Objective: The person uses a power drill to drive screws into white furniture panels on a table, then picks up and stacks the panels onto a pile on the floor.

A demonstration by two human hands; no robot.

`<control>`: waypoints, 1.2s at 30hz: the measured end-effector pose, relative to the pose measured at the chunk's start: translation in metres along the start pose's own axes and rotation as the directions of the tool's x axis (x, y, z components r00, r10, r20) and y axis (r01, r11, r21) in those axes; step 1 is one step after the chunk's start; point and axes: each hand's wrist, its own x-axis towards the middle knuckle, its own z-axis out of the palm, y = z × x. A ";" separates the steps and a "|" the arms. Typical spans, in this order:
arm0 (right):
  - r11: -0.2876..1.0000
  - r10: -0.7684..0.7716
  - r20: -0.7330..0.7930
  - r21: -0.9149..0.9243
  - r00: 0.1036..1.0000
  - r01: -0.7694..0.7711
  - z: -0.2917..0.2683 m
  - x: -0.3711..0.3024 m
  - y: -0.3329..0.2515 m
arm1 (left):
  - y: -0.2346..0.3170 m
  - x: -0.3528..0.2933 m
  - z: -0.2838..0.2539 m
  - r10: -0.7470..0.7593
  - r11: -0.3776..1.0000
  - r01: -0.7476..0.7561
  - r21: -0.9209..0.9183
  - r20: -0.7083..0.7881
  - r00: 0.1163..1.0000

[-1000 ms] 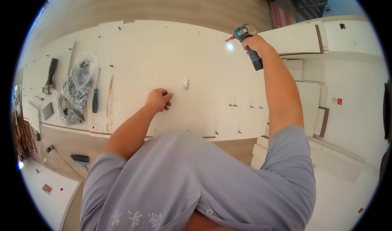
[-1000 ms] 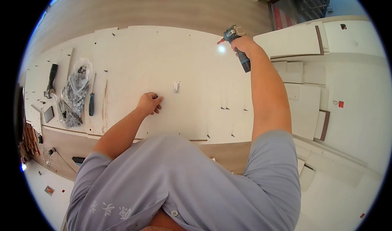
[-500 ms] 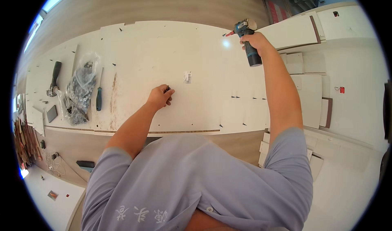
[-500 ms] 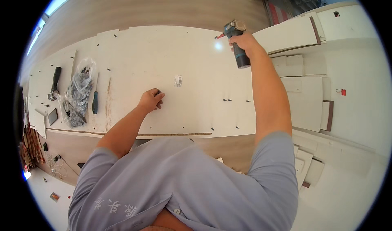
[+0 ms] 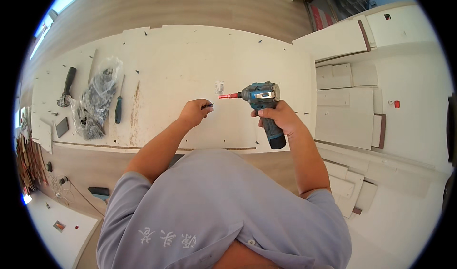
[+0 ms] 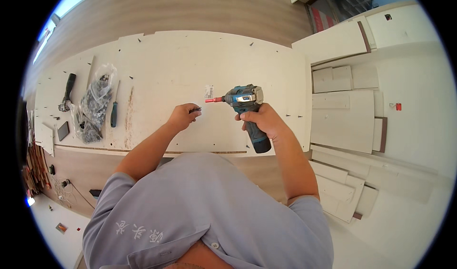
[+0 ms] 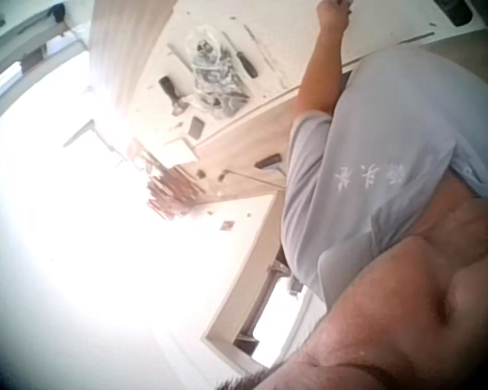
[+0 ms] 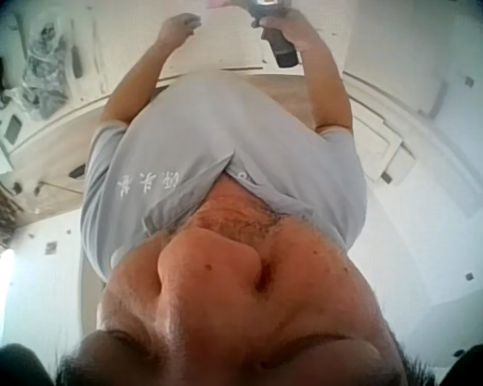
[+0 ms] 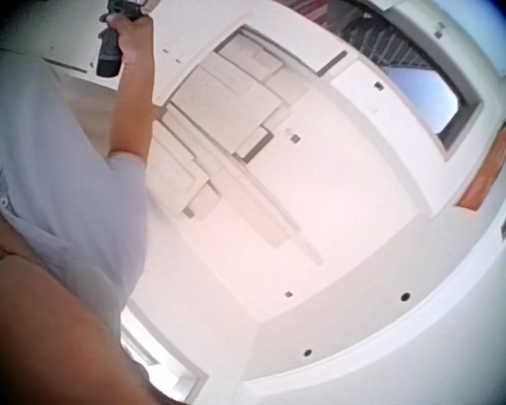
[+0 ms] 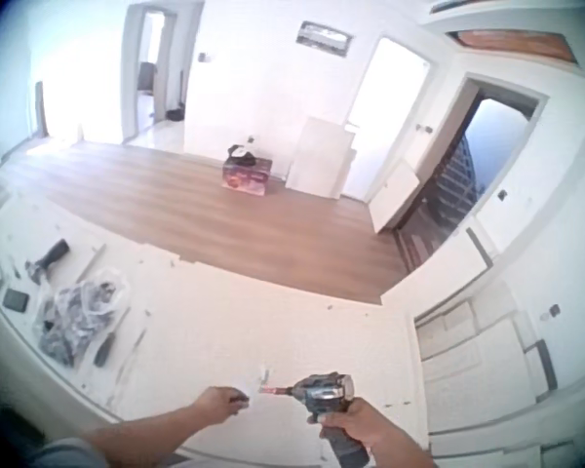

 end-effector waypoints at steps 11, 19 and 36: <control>0.999 0.041 0.009 -0.023 0.999 -0.041 -0.006 -0.011 0.038 | 0.042 0.001 0.012 0.126 0.961 -0.161 0.223 0.167 0.978; 0.998 -0.060 -0.410 -0.010 0.910 0.062 -0.089 0.057 0.074 | -0.030 -0.027 -0.019 0.216 0.457 -0.171 0.873 0.078 0.973; 0.938 -0.004 -0.618 -0.274 0.786 -0.211 -0.255 0.201 -0.084 | -0.048 -0.022 -0.029 0.178 0.490 -0.213 0.845 0.142 0.974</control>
